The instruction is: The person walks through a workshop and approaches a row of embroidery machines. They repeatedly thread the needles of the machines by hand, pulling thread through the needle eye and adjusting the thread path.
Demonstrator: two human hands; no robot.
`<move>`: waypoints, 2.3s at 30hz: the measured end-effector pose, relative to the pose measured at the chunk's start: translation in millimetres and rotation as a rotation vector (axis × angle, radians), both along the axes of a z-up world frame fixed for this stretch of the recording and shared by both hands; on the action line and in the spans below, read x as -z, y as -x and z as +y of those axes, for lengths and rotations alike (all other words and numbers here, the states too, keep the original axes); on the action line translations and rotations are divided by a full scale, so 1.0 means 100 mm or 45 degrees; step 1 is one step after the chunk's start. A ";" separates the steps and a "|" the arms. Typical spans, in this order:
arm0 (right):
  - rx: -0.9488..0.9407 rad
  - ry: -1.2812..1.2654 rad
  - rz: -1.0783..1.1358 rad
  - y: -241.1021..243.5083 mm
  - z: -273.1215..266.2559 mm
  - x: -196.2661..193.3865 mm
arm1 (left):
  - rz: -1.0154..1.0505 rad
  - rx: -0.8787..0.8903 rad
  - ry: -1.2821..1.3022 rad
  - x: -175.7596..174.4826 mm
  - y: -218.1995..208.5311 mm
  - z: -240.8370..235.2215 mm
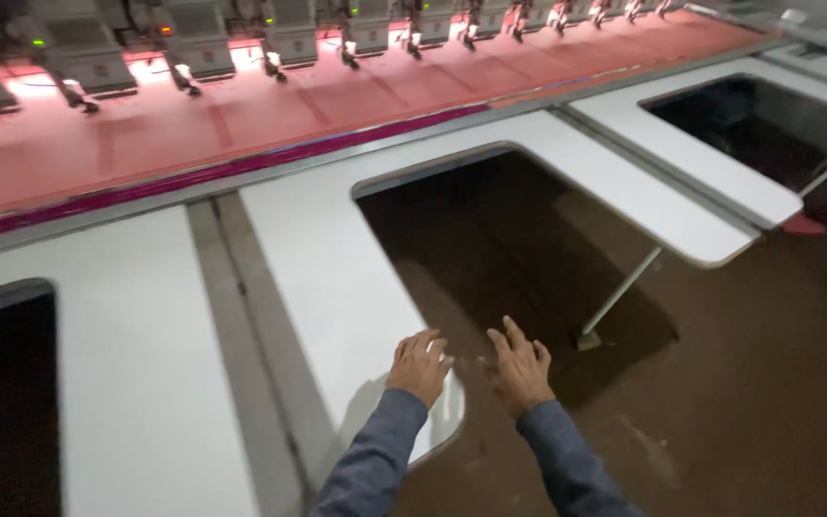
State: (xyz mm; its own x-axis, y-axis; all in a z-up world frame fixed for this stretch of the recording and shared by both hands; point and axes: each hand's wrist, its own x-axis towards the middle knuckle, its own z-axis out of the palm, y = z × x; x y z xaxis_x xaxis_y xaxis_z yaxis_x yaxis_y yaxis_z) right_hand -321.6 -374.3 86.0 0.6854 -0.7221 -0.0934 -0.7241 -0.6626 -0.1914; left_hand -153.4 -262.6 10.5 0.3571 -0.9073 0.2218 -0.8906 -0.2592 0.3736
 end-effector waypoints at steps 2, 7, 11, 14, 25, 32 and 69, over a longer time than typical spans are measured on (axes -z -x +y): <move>0.000 0.014 0.012 0.11 -0.41 0.05 | -0.016 -0.010 -0.008 -0.05 0.07 -0.40; 0.018 -0.020 -0.001 0.10 -1.19 0.13 | -0.025 -0.018 -0.117 -0.08 0.04 -1.28; -0.035 0.008 0.098 -0.12 -1.86 0.15 | -0.028 -0.018 -0.095 0.07 -0.10 -2.10; -0.095 0.069 0.113 -0.34 -2.50 0.16 | 0.050 -0.025 -0.075 0.09 -0.26 -2.74; -0.226 0.031 0.111 -1.75 -4.50 0.27 | 0.150 -0.159 -0.149 0.16 -1.45 -4.39; -0.418 0.058 -0.007 -3.36 -5.19 0.57 | 0.129 -0.423 -0.145 0.29 -2.69 -4.91; -1.263 0.086 -0.068 -11.42 -4.93 2.97 | -0.225 -1.314 -0.090 2.29 -9.95 -4.59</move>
State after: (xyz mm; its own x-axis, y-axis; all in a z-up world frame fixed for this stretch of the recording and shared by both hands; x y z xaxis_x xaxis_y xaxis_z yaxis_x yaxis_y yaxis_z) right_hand 820.2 -867.3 -211.1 0.9838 0.1777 -0.0243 0.1723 -0.9740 -0.1471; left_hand 841.5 -721.6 -218.4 0.9326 -0.1936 0.3047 -0.2650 -0.9402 0.2138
